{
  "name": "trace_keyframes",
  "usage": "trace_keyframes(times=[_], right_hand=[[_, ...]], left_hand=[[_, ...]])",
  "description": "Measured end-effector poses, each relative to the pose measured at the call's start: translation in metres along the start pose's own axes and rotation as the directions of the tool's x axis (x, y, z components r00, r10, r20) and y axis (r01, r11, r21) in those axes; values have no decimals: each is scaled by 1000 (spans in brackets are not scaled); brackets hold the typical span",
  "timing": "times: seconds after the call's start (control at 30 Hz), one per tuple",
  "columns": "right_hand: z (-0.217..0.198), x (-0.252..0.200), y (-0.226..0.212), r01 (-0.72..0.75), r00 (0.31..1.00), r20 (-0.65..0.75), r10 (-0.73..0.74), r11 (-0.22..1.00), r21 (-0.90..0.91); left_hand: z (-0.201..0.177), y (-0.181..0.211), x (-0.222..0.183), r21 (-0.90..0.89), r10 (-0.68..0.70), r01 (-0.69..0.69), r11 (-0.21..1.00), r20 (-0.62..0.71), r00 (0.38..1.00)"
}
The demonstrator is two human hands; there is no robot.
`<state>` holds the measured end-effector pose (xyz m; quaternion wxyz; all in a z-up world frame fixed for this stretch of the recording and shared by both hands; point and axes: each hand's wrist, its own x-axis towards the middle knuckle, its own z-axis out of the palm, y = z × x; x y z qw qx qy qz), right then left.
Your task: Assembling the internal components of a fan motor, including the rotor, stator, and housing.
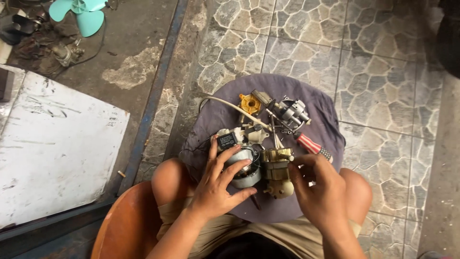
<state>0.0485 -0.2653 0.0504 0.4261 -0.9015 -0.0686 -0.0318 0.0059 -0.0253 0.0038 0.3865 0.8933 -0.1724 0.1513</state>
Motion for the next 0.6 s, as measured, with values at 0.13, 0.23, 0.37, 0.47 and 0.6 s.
trace_keyframes(times=[0.13, 0.23, 0.37, 0.47, 0.6], right_hand=[[0, -1, 14, -45, 999, 8, 46, 992, -119], [2, 0, 15, -91, 996, -3, 91, 996, -18], [-2, -5, 11, -210, 976, 52, 212, 977, -46], [-10, -7, 9, -251, 944, 192, 269, 961, -113], [-18, -21, 17, -134, 916, 361, 173, 982, -130]], left_hand=[[4, 1, -4, 15, -12, 12, 1000, 1, 1000], [5, -2, -1, 8, -7, 7, 1000, -16, 1000], [6, 0, -2, 21, -26, 26, 999, -16, 1000], [3, 2, 0, 49, -32, 34, 998, -25, 999], [1, 5, 0, 101, -20, 27, 994, -74, 997]])
